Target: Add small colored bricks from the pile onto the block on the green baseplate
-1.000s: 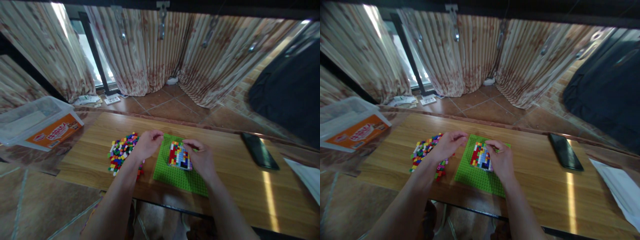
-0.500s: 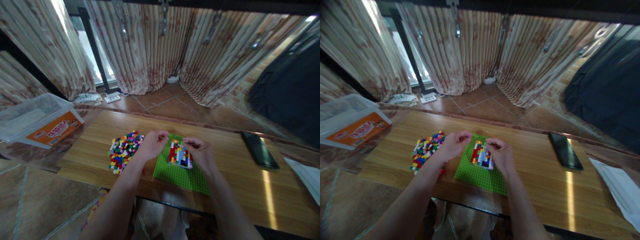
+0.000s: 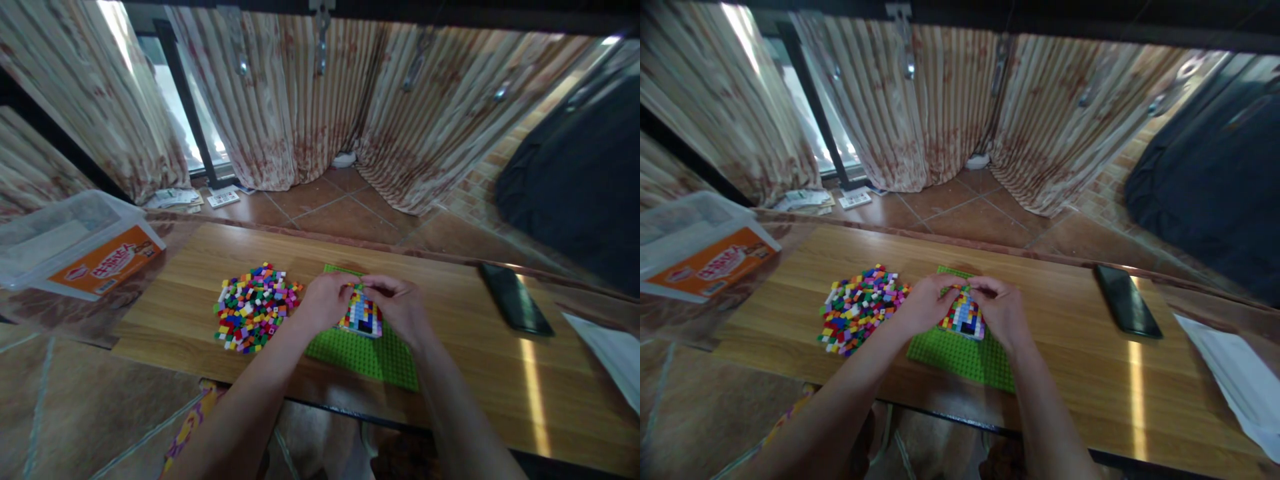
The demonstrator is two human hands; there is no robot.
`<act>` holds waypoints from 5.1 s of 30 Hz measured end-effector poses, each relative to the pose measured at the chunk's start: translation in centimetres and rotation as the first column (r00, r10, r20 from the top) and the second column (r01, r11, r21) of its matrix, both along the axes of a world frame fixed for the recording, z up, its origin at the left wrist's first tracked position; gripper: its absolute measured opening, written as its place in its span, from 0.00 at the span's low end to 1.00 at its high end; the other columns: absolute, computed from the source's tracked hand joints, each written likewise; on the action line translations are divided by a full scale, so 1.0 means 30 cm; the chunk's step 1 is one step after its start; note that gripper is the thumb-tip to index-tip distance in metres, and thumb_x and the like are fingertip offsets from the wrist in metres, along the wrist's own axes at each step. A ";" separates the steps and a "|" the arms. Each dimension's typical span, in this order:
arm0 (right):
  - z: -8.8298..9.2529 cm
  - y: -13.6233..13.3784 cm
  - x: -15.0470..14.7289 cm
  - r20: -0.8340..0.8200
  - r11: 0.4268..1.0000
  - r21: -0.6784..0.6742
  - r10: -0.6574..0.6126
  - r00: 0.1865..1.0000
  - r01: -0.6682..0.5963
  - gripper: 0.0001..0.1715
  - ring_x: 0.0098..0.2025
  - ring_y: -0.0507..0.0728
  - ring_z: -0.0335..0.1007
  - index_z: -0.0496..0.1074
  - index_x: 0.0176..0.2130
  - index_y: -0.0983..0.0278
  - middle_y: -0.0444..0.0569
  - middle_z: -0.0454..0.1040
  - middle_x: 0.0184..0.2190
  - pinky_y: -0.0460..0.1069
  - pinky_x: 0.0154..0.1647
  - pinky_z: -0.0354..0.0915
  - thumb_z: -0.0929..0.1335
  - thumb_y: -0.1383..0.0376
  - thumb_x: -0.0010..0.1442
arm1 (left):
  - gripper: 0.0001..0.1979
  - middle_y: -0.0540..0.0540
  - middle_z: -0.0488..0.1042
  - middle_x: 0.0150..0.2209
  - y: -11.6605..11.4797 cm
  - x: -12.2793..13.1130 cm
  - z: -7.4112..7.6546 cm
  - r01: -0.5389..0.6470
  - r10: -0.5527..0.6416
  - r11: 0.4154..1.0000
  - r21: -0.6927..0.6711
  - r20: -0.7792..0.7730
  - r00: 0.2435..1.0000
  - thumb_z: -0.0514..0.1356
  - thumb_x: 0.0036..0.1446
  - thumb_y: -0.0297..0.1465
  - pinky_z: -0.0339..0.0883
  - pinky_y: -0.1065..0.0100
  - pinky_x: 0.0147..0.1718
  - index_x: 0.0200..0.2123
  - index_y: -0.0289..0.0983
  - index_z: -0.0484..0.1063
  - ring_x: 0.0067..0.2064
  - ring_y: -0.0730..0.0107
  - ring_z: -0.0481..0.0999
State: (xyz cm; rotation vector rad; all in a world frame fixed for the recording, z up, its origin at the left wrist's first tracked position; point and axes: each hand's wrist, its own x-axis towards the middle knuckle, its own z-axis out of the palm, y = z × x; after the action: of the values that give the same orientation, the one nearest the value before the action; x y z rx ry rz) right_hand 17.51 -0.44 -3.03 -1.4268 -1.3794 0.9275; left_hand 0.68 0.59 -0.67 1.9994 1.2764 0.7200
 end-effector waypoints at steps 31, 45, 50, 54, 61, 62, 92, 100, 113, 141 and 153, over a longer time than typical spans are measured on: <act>-0.022 -0.089 0.109 0.472 0.927 -0.075 0.359 0.805 -0.369 0.59 0.59 0.69 0.68 0.55 0.67 0.53 0.56 0.65 0.63 0.66 0.58 0.65 0.78 0.57 0.42 | 0.15 0.43 0.82 0.38 0.045 -0.399 0.033 -0.242 0.225 0.970 0.000 -0.367 0.903 0.60 0.49 0.23 0.71 0.63 0.45 0.40 0.37 0.81 0.40 0.61 0.79; -0.013 -0.054 0.134 0.475 0.901 -0.037 0.397 0.786 -0.433 0.50 0.60 0.67 0.66 0.59 0.65 0.54 0.54 0.62 0.63 0.62 0.57 0.67 0.76 0.58 0.48 | 0.13 0.43 0.80 0.35 0.035 -0.375 0.034 -0.179 0.146 0.984 -0.027 -0.466 0.873 0.59 0.49 0.23 0.68 0.65 0.40 0.36 0.38 0.81 0.36 0.62 0.77; 0.032 -0.051 0.123 0.409 0.943 0.081 0.265 0.873 -0.324 0.35 0.37 0.54 0.75 0.69 0.58 0.55 0.55 0.63 0.63 0.56 0.43 0.74 0.73 0.54 0.53 | 0.09 0.43 0.79 0.36 0.034 -0.364 0.044 -0.120 0.114 0.993 0.015 -0.452 0.885 0.59 0.52 0.25 0.67 0.66 0.37 0.36 0.35 0.77 0.37 0.63 0.76; 0.066 -0.047 0.077 0.265 0.961 0.235 0.078 0.961 -0.143 0.21 0.32 0.51 0.73 0.74 0.50 0.57 0.52 0.71 0.54 0.51 0.36 0.73 0.71 0.55 0.58 | 0.07 0.45 0.79 0.35 0.025 -0.329 0.062 -0.078 0.085 0.996 0.034 -0.350 0.933 0.59 0.54 0.25 0.66 0.68 0.36 0.36 0.36 0.75 0.35 0.66 0.75; 0.066 -0.066 -0.022 0.267 0.947 0.256 0.122 0.956 -0.193 0.11 0.33 0.53 0.72 0.77 0.43 0.60 0.48 0.77 0.41 0.50 0.38 0.71 0.70 0.61 0.60 | 0.05 0.48 0.79 0.33 0.019 -0.249 0.048 0.025 -0.028 0.999 -0.041 -0.067 0.997 0.60 0.57 0.30 0.67 0.68 0.36 0.35 0.37 0.74 0.36 0.67 0.76; 0.069 -0.069 -0.032 0.271 0.944 0.258 0.133 0.953 -0.205 0.11 0.34 0.53 0.72 0.77 0.44 0.60 0.48 0.76 0.42 0.50 0.39 0.70 0.69 0.62 0.60 | 0.05 0.47 0.79 0.34 0.017 -0.237 0.046 0.039 -0.041 0.997 -0.059 -0.023 0.999 0.60 0.57 0.30 0.68 0.68 0.37 0.36 0.36 0.74 0.36 0.67 0.77; 0.089 -0.086 -0.066 0.144 0.944 0.278 0.140 0.980 -0.176 0.07 0.36 0.54 0.73 0.77 0.37 0.60 0.46 0.78 0.33 0.48 0.39 0.67 0.68 0.63 0.62 | 0.12 0.46 0.81 0.29 -0.016 -0.093 0.084 0.141 0.217 0.840 -0.524 0.563 0.798 0.68 0.47 0.32 0.69 0.73 0.29 0.37 0.33 0.80 0.30 0.72 0.78; 0.076 -0.066 -0.045 0.017 0.980 0.198 0.021 1.000 -0.024 0.09 0.32 0.54 0.74 0.75 0.34 0.63 0.46 0.79 0.31 0.49 0.36 0.68 0.69 0.59 0.59 | 0.09 0.49 0.78 0.25 0.014 -0.107 0.057 0.023 0.335 0.858 -0.513 0.592 0.733 0.67 0.48 0.29 0.68 0.73 0.31 0.35 0.32 0.77 0.27 0.76 0.75; 0.043 -0.006 -0.005 0.259 0.967 0.253 -0.109 0.960 0.041 0.11 0.40 0.57 0.73 0.77 0.33 0.61 0.48 0.78 0.35 0.52 0.44 0.64 0.68 0.58 0.59 | 0.07 0.50 0.76 0.23 0.020 -0.112 0.050 0.002 0.308 0.864 -0.504 0.531 0.789 0.65 0.49 0.29 0.67 0.72 0.30 0.32 0.32 0.75 0.26 0.76 0.72; -0.016 0.038 0.058 -0.019 1.000 -0.001 -0.005 1.000 0.005 0.14 0.36 0.58 0.76 0.80 0.31 0.62 0.48 0.81 0.31 0.52 0.41 0.69 0.72 0.54 0.51 | 0.06 0.51 0.75 0.23 0.025 -0.118 0.038 -0.015 0.325 0.856 -0.517 0.515 0.793 0.64 0.50 0.27 0.66 0.72 0.29 0.33 0.32 0.74 0.25 0.78 0.72; -0.022 0.040 0.055 0.006 1.000 -0.015 0.026 1.000 -0.025 0.14 0.35 0.57 0.75 0.80 0.32 0.62 0.48 0.81 0.32 0.51 0.40 0.69 0.72 0.55 0.51 | 0.06 0.52 0.75 0.22 0.024 -0.117 0.037 -0.019 0.324 0.855 -0.518 0.507 0.799 0.63 0.50 0.27 0.66 0.72 0.29 0.33 0.33 0.74 0.24 0.77 0.72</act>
State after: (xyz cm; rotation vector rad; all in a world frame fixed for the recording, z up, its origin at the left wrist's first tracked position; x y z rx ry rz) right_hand 19.17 0.76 -3.70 -1.4274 -1.4011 0.9521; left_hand -2.84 1.32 0.45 1.1223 1.1245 0.8999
